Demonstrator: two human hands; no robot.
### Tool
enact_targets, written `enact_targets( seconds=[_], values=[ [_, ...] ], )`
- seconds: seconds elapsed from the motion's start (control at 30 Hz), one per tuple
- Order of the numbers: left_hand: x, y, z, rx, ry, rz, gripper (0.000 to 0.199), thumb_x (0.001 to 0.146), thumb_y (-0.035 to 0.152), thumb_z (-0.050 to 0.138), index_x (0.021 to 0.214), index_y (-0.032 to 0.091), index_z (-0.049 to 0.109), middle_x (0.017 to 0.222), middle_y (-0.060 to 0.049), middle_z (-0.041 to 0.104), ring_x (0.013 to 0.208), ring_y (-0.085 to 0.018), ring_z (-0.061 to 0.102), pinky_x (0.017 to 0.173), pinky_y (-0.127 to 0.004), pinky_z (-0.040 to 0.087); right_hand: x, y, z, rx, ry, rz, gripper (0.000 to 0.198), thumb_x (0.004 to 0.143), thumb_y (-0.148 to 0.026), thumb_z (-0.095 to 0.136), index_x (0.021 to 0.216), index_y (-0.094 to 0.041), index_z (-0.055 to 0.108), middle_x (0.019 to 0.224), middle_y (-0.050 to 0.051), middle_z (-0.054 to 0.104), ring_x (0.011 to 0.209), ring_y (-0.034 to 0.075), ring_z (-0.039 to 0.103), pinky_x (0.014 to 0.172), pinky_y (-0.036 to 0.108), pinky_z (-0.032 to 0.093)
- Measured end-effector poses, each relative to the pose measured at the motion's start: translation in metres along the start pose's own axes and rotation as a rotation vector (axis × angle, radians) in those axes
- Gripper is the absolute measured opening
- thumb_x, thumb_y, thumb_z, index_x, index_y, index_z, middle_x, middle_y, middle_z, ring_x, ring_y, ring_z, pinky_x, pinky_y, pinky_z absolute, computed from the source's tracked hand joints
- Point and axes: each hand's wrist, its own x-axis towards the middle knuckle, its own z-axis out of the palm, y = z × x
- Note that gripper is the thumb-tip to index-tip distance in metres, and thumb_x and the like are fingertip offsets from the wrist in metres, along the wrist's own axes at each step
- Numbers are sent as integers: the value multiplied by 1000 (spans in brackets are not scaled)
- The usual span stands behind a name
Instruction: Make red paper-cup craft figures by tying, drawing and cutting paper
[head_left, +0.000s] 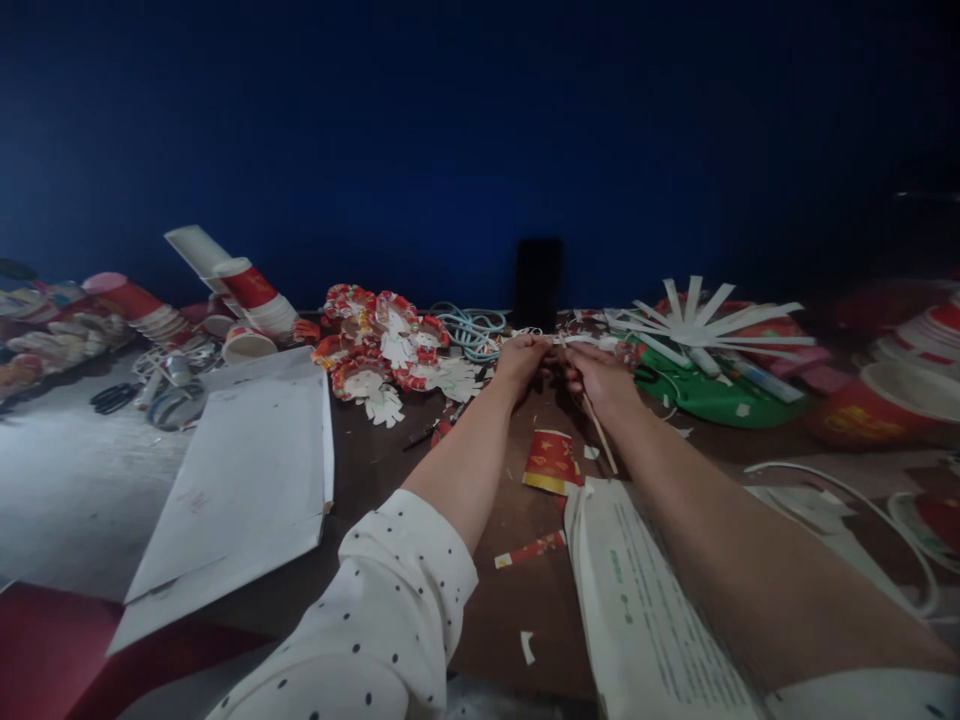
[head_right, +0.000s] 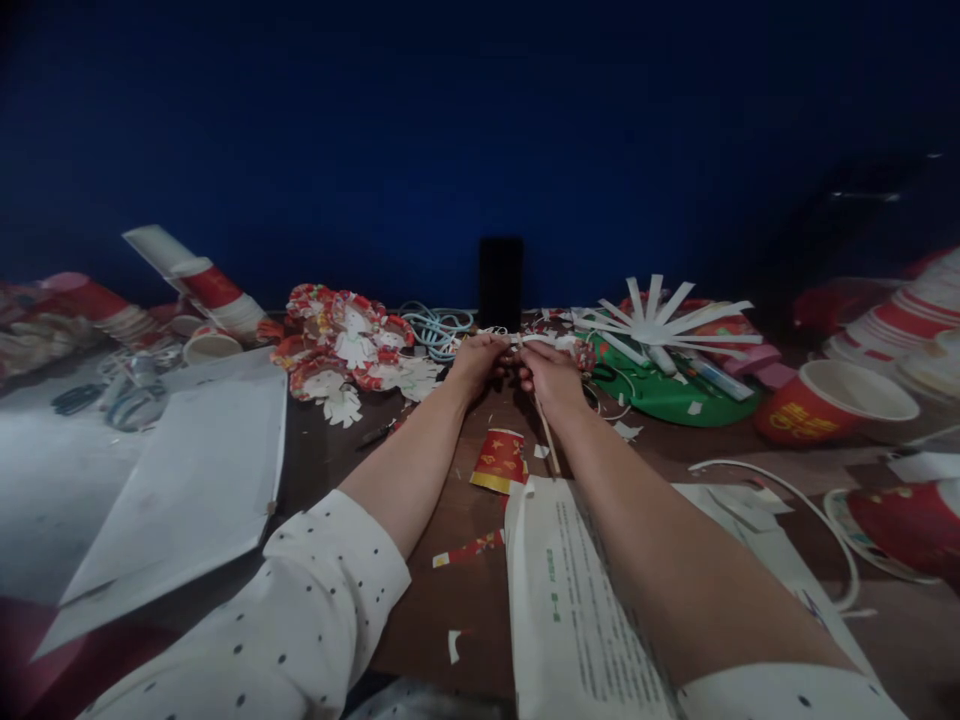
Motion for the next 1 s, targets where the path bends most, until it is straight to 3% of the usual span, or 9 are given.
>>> enact_targets(
  seconds=[0.37, 0.63, 1.0],
  values=[
    [-2, 0, 0, 44, -40, 3, 11, 85, 19, 54, 76, 16, 58, 70, 1, 59, 52, -4, 50, 48, -14, 35, -1, 3, 1, -135, 83, -20, 26, 69, -20, 63, 94, -20, 70, 52, -4, 53, 45, 10, 46, 38, 21, 32],
    [2, 0, -7, -85, -155, -59, 4, 85, 19, 56, 84, 16, 57, 76, 2, 59, 58, -3, 55, 52, -13, 38, -4, 2, 2, -135, 35, -62, 33, 69, -24, 64, 101, -20, 71, 54, -4, 54, 46, 9, 44, 39, 21, 31],
    [3, 0, -10, -184, -191, -107, 8, 84, 21, 60, 79, 16, 57, 72, 1, 59, 60, -5, 55, 60, -15, 44, -7, -2, -1, -290, 6, -125, 39, 72, -30, 61, 108, -19, 70, 57, -3, 56, 47, 10, 44, 42, 22, 36]
  ],
)
